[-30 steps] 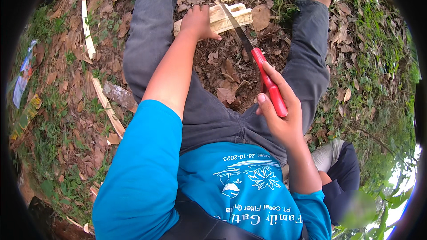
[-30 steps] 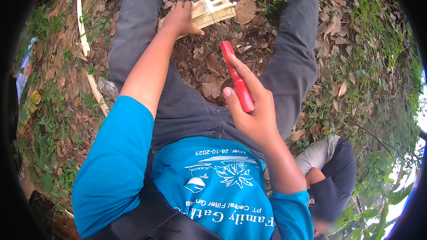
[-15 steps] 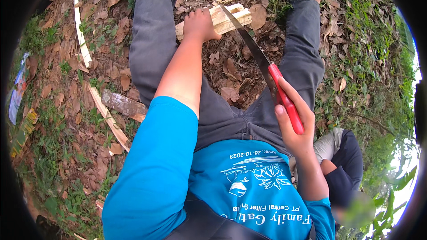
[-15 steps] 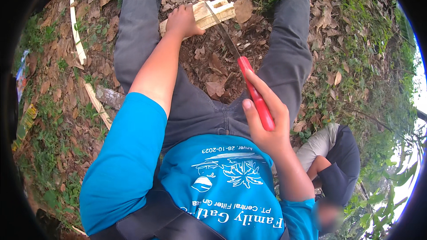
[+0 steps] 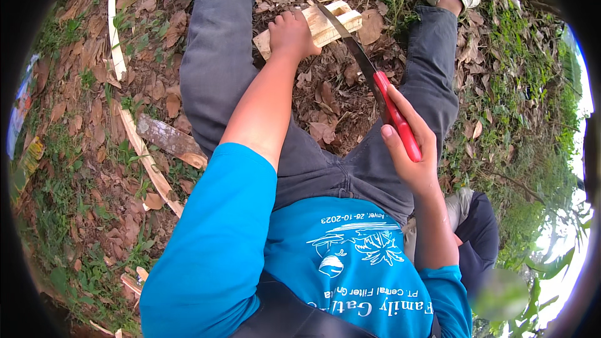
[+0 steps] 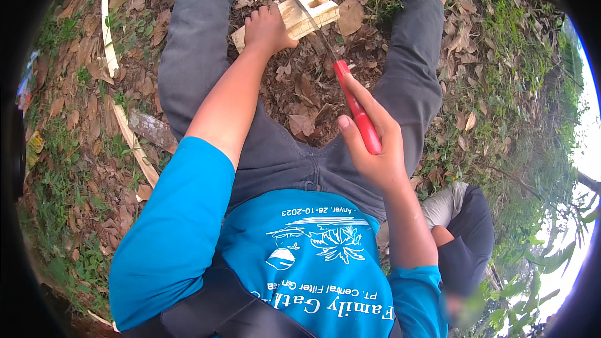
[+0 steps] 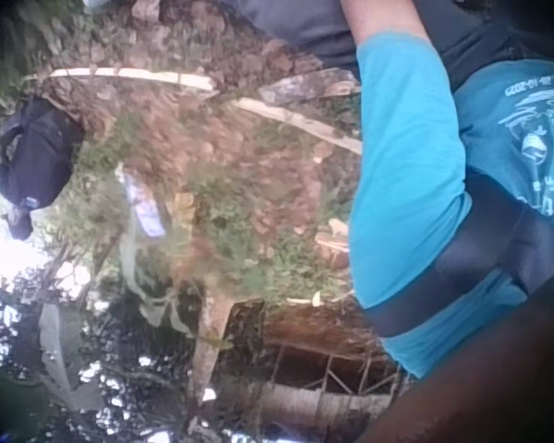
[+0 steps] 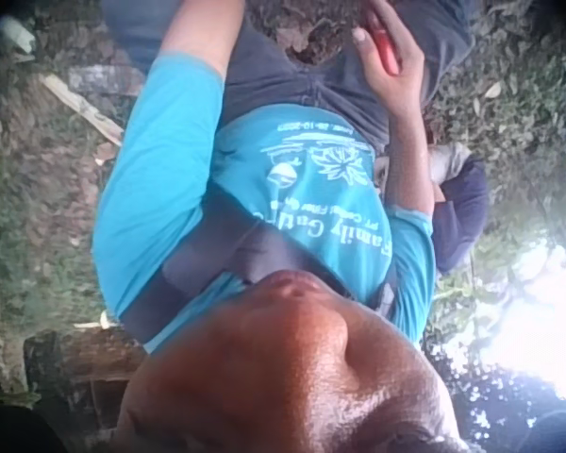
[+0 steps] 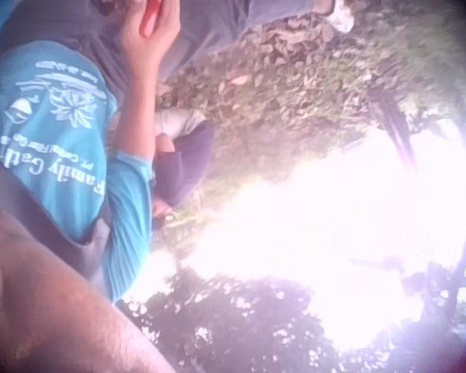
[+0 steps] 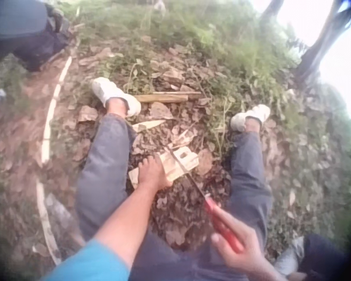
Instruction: The person sits on the ground and carves a rectangular hole into a small block of wood. They use a red hand saw to cut the wood and a blue chisel to remove the cut pieces and shape the interior.
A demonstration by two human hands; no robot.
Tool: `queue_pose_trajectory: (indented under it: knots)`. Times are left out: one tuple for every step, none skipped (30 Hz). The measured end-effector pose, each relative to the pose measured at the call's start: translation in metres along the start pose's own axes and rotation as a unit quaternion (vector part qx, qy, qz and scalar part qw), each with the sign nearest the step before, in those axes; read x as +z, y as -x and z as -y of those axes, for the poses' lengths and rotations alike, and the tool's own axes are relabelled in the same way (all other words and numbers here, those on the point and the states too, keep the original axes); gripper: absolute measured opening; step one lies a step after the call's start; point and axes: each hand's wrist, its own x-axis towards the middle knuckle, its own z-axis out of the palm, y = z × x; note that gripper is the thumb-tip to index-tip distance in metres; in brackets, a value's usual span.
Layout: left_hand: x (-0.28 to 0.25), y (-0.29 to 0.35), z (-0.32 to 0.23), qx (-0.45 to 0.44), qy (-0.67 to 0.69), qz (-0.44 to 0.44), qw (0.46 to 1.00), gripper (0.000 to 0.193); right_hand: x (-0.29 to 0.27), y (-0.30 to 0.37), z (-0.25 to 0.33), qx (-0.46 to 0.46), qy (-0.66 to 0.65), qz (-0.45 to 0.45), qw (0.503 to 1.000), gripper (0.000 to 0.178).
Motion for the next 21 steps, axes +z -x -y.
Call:
queue_pose_trajectory:
  knots:
    - [-0.003, -0.002, 0.003, 0.014, -0.025, -0.023, 0.999, 0.111, 0.0, 0.003, -0.002, 0.01, -0.015, -0.01, 1.0, 0.056]
    - [-0.009, -0.003, 0.006, 0.031, -0.052, -0.043, 0.997, 0.112, 0.0, 0.007, -0.004, 0.024, -0.031, -0.022, 0.999, 0.057]
    - [-0.013, -0.003, 0.01, 0.049, -0.078, -0.063, 0.994, 0.114, 0.0, 0.008, -0.006, 0.0, -0.033, -0.024, 0.999, 0.059]
    - [-0.011, -0.005, 0.016, 0.06, -0.088, -0.08, 0.991, 0.114, 0.0, 0.008, -0.006, 0.027, -0.054, -0.024, 0.998, 0.059]
    - [-0.009, -0.009, 0.024, 0.069, -0.098, -0.098, 0.988, 0.114, 0.001, 0.006, -0.003, 0.053, -0.073, -0.024, 0.996, 0.059]
    - [-0.006, -0.011, 0.03, 0.079, -0.107, -0.117, 0.984, 0.114, 0.002, 0.002, 0.0, 0.063, -0.084, -0.023, 0.994, 0.059]
    - [0.001, -0.01, 0.033, 0.067, -0.133, -0.094, 0.984, 0.114, 0.004, 0.001, 0.003, 0.075, -0.097, -0.021, 0.992, 0.059]
    - [0.004, -0.009, 0.03, 0.049, -0.126, -0.09, 0.987, 0.114, 0.006, -0.003, 0.006, 0.073, -0.1, -0.02, 0.992, 0.059]
    - [0.007, -0.009, 0.027, 0.031, -0.119, -0.085, 0.989, 0.114, 0.009, -0.006, 0.008, 0.065, -0.104, -0.021, 0.992, 0.059]
    - [0.01, -0.01, 0.024, 0.014, -0.112, -0.081, 0.99, 0.113, 0.011, -0.011, 0.009, 0.054, -0.107, -0.024, 0.992, 0.059]
    - [0.011, -0.009, 0.023, 0.011, -0.114, -0.083, 0.99, 0.114, 0.014, -0.013, 0.009, 0.041, -0.113, -0.026, 0.992, 0.059]
    - [0.016, -0.007, 0.022, 0.007, -0.118, -0.088, 0.989, 0.114, 0.017, -0.013, 0.01, 0.028, -0.119, -0.028, 0.992, 0.059]
    - [0.022, -0.006, 0.02, 0.003, -0.121, -0.094, 0.988, 0.114, 0.019, -0.011, 0.012, 0.035, -0.106, -0.02, 0.994, 0.059]
    - [0.023, -0.007, 0.018, 0.0, -0.124, -0.102, 0.987, 0.114, 0.021, -0.011, 0.014, 0.04, -0.093, -0.013, 0.995, 0.059]
    - [0.025, -0.007, 0.017, 0.003, -0.112, -0.114, 0.987, 0.113, 0.023, -0.01, 0.015, 0.03, -0.086, -0.004, 0.996, 0.059]
    - [0.026, -0.009, 0.016, 0.006, -0.099, -0.126, 0.987, 0.113, 0.023, -0.009, 0.016, 0.02, -0.079, 0.004, 0.997, 0.059]
    - [0.024, -0.008, 0.018, 0.005, -0.088, -0.139, 0.986, 0.113, 0.022, -0.01, 0.015, 0.005, -0.05, 0.012, 0.999, 0.06]
    - [0.022, -0.011, 0.022, 0.002, -0.076, -0.118, 0.99, 0.112, 0.021, -0.009, 0.013, 0.008, -0.052, 0.011, 0.999, 0.06]
    - [0.02, -0.017, 0.028, -0.001, -0.064, -0.097, 0.993, 0.111, 0.021, -0.008, 0.009, 0.01, -0.055, 0.01, 0.998, 0.06]
    - [0.018, -0.023, 0.03, 0.001, -0.051, -0.076, 0.996, 0.11, 0.02, -0.007, 0.004, 0.014, -0.056, 0.006, 0.998, 0.059]
    - [0.016, -0.024, 0.029, -0.002, -0.051, -0.074, 0.996, 0.109, 0.019, -0.006, 0.0, 0.01, -0.051, -0.003, 0.999, 0.059]
